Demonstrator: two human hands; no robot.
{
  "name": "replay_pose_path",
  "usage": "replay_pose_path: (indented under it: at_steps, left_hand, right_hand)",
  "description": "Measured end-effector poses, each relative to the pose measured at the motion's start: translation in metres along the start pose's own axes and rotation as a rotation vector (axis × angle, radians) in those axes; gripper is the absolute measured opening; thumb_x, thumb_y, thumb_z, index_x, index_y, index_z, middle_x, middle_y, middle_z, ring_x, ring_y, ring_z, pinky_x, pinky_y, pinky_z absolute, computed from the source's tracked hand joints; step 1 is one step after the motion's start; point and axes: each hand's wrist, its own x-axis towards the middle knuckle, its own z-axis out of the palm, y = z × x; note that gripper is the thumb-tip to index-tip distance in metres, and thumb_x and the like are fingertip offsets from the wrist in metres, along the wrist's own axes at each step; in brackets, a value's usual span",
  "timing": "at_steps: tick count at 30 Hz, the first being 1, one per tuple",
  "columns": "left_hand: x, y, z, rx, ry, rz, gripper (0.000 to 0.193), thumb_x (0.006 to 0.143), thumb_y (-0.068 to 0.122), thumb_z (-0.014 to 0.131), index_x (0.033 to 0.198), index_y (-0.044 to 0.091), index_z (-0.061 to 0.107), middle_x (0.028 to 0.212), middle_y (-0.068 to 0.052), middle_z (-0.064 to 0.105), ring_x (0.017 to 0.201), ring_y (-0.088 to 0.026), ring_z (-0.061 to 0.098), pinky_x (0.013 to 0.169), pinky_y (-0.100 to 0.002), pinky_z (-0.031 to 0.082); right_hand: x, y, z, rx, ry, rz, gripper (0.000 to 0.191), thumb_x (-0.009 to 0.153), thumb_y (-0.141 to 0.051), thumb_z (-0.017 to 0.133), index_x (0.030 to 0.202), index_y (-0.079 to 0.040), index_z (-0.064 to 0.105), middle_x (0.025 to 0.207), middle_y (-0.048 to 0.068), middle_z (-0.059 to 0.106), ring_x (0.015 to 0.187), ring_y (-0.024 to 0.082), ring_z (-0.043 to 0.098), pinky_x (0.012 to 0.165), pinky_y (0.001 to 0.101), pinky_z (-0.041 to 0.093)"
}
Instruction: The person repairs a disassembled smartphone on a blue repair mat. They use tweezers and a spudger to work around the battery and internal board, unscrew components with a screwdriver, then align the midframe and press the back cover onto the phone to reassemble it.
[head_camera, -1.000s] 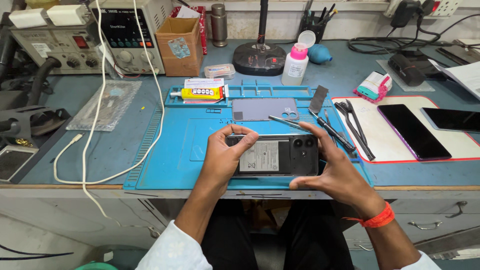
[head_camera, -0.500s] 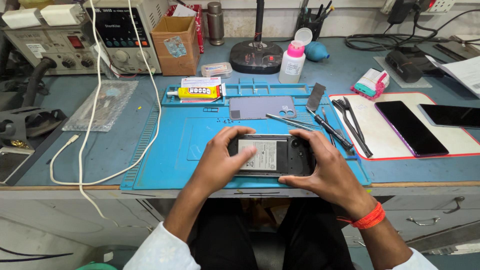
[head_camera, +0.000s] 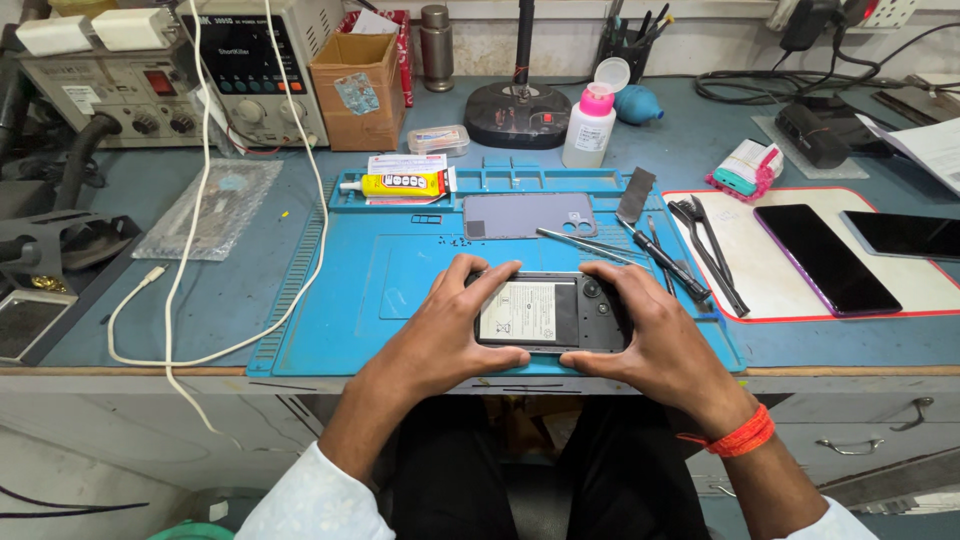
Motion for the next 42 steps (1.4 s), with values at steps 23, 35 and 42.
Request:
replay_pose_path:
  at_steps: [23,35,42]
  left_hand:
    - [-0.0085,0.0023,0.004,0.039,0.105,0.021,0.095,0.065,0.036,0.091,0.148,0.011,0.052,0.129,-0.016,0.053,0.122,-0.033,0.056,0.1,-0.043,0.051]
    - [-0.0088,0.0027,0.0051,0.061,0.107,0.004,0.094,0.066,0.039,0.092,0.147,0.012,0.053,0.126,-0.014,0.052,0.118,-0.031,0.058,0.095,-0.043,0.054]
    - [-0.0094,0.0027,0.0057,0.063,0.13,0.019,0.093,0.065,0.038,0.092,0.146,0.012,0.054,0.126,-0.014,0.053,0.118,-0.031,0.058,0.096,-0.043,0.054]
  right_hand:
    - [-0.0001,-0.0009,-0.0005,0.021,-0.012,-0.021,0.092,0.063,-0.035,0.092,0.141,-0.007,0.05,0.125,0.014,0.06,0.114,0.03,0.065,0.092,0.0408,0.055]
    - [-0.0006,-0.001,-0.0002,0.039,-0.003,-0.038,0.093,0.063,-0.035,0.092,0.141,-0.008,0.05,0.127,0.014,0.061,0.116,0.03,0.065,0.093,0.041,0.055]
    - [0.0001,-0.0009,0.0,0.025,-0.002,-0.027,0.093,0.063,-0.036,0.092,0.141,-0.007,0.05,0.126,0.014,0.06,0.115,0.03,0.065,0.092,0.0409,0.055]
